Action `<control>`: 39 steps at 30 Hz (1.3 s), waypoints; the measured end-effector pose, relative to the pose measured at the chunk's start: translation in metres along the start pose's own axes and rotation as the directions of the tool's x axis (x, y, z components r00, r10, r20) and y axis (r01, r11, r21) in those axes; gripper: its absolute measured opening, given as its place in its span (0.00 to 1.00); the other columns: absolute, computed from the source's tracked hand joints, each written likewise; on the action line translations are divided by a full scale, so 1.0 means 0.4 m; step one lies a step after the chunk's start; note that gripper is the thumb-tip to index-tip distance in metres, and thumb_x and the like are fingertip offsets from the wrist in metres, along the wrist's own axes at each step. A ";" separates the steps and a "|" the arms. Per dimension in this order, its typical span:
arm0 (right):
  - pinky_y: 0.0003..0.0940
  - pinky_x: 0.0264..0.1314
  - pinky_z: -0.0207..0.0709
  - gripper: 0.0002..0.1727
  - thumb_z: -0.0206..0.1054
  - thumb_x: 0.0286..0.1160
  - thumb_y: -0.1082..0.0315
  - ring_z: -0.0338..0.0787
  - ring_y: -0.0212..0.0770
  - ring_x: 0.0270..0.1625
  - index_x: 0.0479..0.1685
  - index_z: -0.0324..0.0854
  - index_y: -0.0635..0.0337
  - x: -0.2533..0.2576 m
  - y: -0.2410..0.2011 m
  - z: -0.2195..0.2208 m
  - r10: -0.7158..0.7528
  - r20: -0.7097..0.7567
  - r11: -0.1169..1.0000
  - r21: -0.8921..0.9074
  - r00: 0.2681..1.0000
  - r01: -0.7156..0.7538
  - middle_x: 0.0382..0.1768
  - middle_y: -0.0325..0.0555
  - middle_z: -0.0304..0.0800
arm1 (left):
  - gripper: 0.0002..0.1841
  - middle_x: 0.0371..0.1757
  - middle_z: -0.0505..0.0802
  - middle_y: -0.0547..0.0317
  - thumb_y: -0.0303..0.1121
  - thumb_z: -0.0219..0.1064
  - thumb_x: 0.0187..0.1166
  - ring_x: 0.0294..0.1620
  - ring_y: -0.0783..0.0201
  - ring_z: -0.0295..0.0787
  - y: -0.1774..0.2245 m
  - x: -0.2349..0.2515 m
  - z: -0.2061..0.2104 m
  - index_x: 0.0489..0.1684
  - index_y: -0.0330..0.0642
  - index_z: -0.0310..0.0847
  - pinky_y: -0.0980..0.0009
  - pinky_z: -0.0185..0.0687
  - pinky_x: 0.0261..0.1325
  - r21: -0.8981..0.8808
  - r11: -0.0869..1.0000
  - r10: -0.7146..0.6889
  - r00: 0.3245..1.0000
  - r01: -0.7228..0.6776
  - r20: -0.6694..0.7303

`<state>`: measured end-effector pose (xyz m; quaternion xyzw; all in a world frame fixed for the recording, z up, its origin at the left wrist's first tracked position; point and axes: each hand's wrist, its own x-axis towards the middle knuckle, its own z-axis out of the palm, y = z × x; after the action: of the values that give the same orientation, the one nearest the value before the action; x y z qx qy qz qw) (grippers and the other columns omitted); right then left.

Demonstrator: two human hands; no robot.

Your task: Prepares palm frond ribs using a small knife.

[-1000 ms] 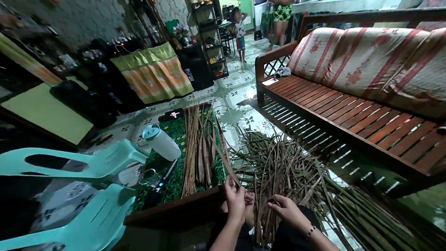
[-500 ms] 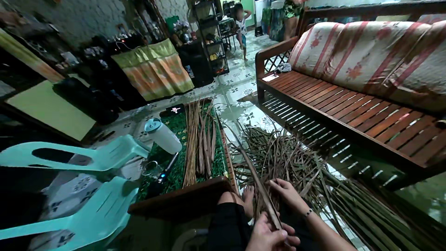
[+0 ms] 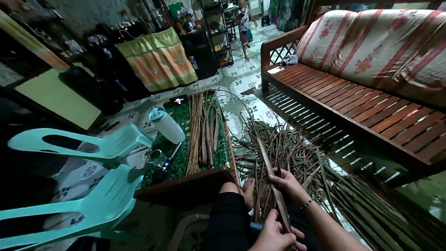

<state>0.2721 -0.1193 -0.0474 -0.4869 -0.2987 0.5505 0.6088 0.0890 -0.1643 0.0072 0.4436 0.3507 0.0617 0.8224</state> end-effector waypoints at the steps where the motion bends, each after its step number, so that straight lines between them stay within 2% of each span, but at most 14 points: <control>1: 0.26 0.37 0.83 0.16 0.69 0.77 0.67 0.89 0.33 0.33 0.59 0.80 0.65 0.000 0.002 0.001 0.004 0.011 1.000 0.009 1.000 -0.004 0.37 0.45 0.92 | 0.32 0.48 0.95 0.42 0.14 0.61 0.77 0.42 0.49 0.98 -0.005 0.005 -0.005 0.78 0.38 0.50 0.57 0.95 0.49 0.015 1.000 -0.004 1.000 0.005 -0.003; 6: 0.23 0.28 0.78 0.13 0.65 0.80 0.70 0.82 0.29 0.26 0.59 0.79 0.63 0.002 0.001 0.004 -0.007 -0.066 0.997 0.082 0.998 0.013 0.32 0.41 0.88 | 0.30 0.47 0.94 0.44 0.14 0.60 0.78 0.42 0.53 0.97 -0.008 0.026 -0.033 0.79 0.35 0.53 0.59 0.94 0.49 0.097 0.995 -0.029 1.000 0.028 0.008; 8: 0.24 0.30 0.81 0.12 0.62 0.84 0.70 0.84 0.29 0.27 0.60 0.78 0.62 0.002 -0.011 0.003 -0.004 -0.125 0.995 0.095 0.992 0.016 0.33 0.39 0.89 | 0.28 0.47 0.94 0.45 0.17 0.59 0.80 0.42 0.55 0.97 0.002 0.031 -0.044 0.79 0.34 0.56 0.61 0.93 0.49 0.099 0.994 -0.057 0.998 0.056 0.014; 11: 0.24 0.26 0.82 0.13 0.58 0.89 0.68 0.85 0.29 0.25 0.65 0.77 0.62 0.000 -0.013 -0.005 0.044 -0.130 0.991 0.130 0.991 -0.027 0.33 0.41 0.89 | 0.22 0.45 0.95 0.46 0.29 0.59 0.88 0.42 0.55 0.97 0.009 0.036 -0.056 0.77 0.35 0.62 0.60 0.93 0.50 0.034 0.993 -0.118 0.992 0.117 0.037; 13: 0.21 0.19 0.76 0.15 0.55 0.91 0.67 0.82 0.28 0.21 0.67 0.77 0.60 0.001 -0.015 -0.004 0.074 -0.085 0.985 0.165 0.994 -0.059 0.31 0.42 0.89 | 0.21 0.44 0.95 0.47 0.39 0.50 0.94 0.43 0.54 0.96 0.011 0.046 -0.069 0.76 0.35 0.64 0.58 0.93 0.52 -0.032 0.993 -0.113 0.991 0.116 0.065; 15: 0.20 0.17 0.74 0.16 0.51 0.92 0.67 0.81 0.28 0.19 0.70 0.76 0.59 0.001 -0.012 -0.005 0.085 -0.027 0.982 0.174 0.996 -0.079 0.31 0.43 0.89 | 0.26 0.42 0.94 0.50 0.47 0.39 0.96 0.42 0.55 0.96 0.014 0.051 -0.075 0.75 0.36 0.67 0.58 0.93 0.52 -0.100 0.989 -0.103 0.992 0.109 0.069; 18: 0.20 0.17 0.73 0.17 0.48 0.93 0.67 0.80 0.28 0.18 0.71 0.75 0.60 0.003 -0.006 -0.015 0.072 0.036 0.978 0.196 0.997 -0.077 0.31 0.44 0.89 | 0.29 0.35 0.92 0.55 0.53 0.34 0.96 0.30 0.62 0.91 0.011 0.054 -0.083 0.72 0.41 0.72 0.67 0.90 0.37 -0.146 0.986 -0.078 0.997 0.080 0.022; 21: 0.19 0.15 0.70 0.18 0.47 0.93 0.67 0.76 0.26 0.16 0.72 0.74 0.59 0.003 -0.004 -0.024 0.059 0.055 0.971 0.229 0.997 -0.070 0.32 0.44 0.89 | 0.31 0.28 0.87 0.61 0.55 0.32 0.95 0.19 0.72 0.79 0.006 0.060 -0.089 0.67 0.45 0.76 0.80 0.75 0.21 -0.229 0.971 -0.070 0.997 0.072 0.016; 23: 0.17 0.14 0.68 0.17 0.46 0.92 0.66 0.74 0.25 0.15 0.71 0.73 0.56 0.001 -0.008 -0.028 0.044 0.072 0.959 0.275 0.996 -0.062 0.31 0.42 0.88 | 0.30 0.25 0.84 0.64 0.54 0.31 0.96 0.16 0.75 0.74 0.008 0.065 -0.090 0.62 0.44 0.78 0.82 0.68 0.18 -0.306 0.947 -0.092 0.995 0.101 0.043; 27: 0.16 0.15 0.69 0.18 0.44 0.93 0.67 0.76 0.24 0.16 0.72 0.72 0.56 -0.005 -0.016 -0.025 0.014 0.051 0.949 0.315 0.999 -0.030 0.37 0.42 0.90 | 0.21 0.23 0.79 0.67 0.45 0.37 0.97 0.14 0.77 0.70 -0.002 0.071 -0.101 0.56 0.45 0.75 0.84 0.67 0.17 -0.362 0.931 -0.006 0.994 0.047 0.113; 31: 0.20 0.19 0.75 0.27 0.37 0.96 0.54 0.83 0.29 0.24 0.78 0.72 0.57 0.005 -0.007 -0.020 0.025 -0.067 0.992 0.127 0.997 -0.016 0.44 0.43 0.92 | 0.11 0.25 0.83 0.62 0.38 0.49 0.95 0.17 0.74 0.75 0.009 0.085 -0.106 0.54 0.41 0.74 0.82 0.70 0.19 -0.210 0.973 0.071 0.990 -0.095 -0.119; 32: 0.21 0.19 0.75 0.26 0.40 0.95 0.54 0.83 0.29 0.24 0.77 0.73 0.58 0.008 -0.004 -0.016 0.008 -0.104 0.998 0.066 0.995 -0.002 0.42 0.43 0.91 | 0.10 0.25 0.85 0.60 0.36 0.52 0.94 0.18 0.73 0.79 0.011 0.092 -0.111 0.53 0.40 0.74 0.81 0.73 0.19 -0.132 0.983 0.104 0.978 -0.129 -0.178; 35: 0.24 0.23 0.76 0.20 0.62 0.85 0.65 0.82 0.30 0.25 0.72 0.77 0.64 0.004 0.001 -0.006 -0.060 -0.135 0.998 -0.027 0.989 0.057 0.38 0.42 0.89 | 0.10 0.30 0.93 0.53 0.35 0.55 0.92 0.24 0.67 0.89 0.015 0.112 -0.133 0.54 0.35 0.75 0.76 0.82 0.25 0.047 0.987 0.162 0.953 -0.156 -0.254; 39: 0.22 0.18 0.73 0.17 0.66 0.81 0.71 0.78 0.29 0.19 0.66 0.81 0.65 0.005 -0.002 0.004 -0.045 -0.116 0.999 -0.008 0.992 0.044 0.35 0.44 0.90 | 0.17 0.33 0.94 0.48 0.36 0.45 0.96 0.34 0.59 0.95 0.013 0.121 -0.148 0.57 0.31 0.75 0.64 0.93 0.43 0.056 0.988 0.154 0.956 -0.145 -0.250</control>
<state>0.2714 -0.1170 -0.0465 -0.5129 -0.2747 0.5068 0.6361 0.0888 -0.1004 -0.0353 0.4723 0.4193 0.1734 0.7556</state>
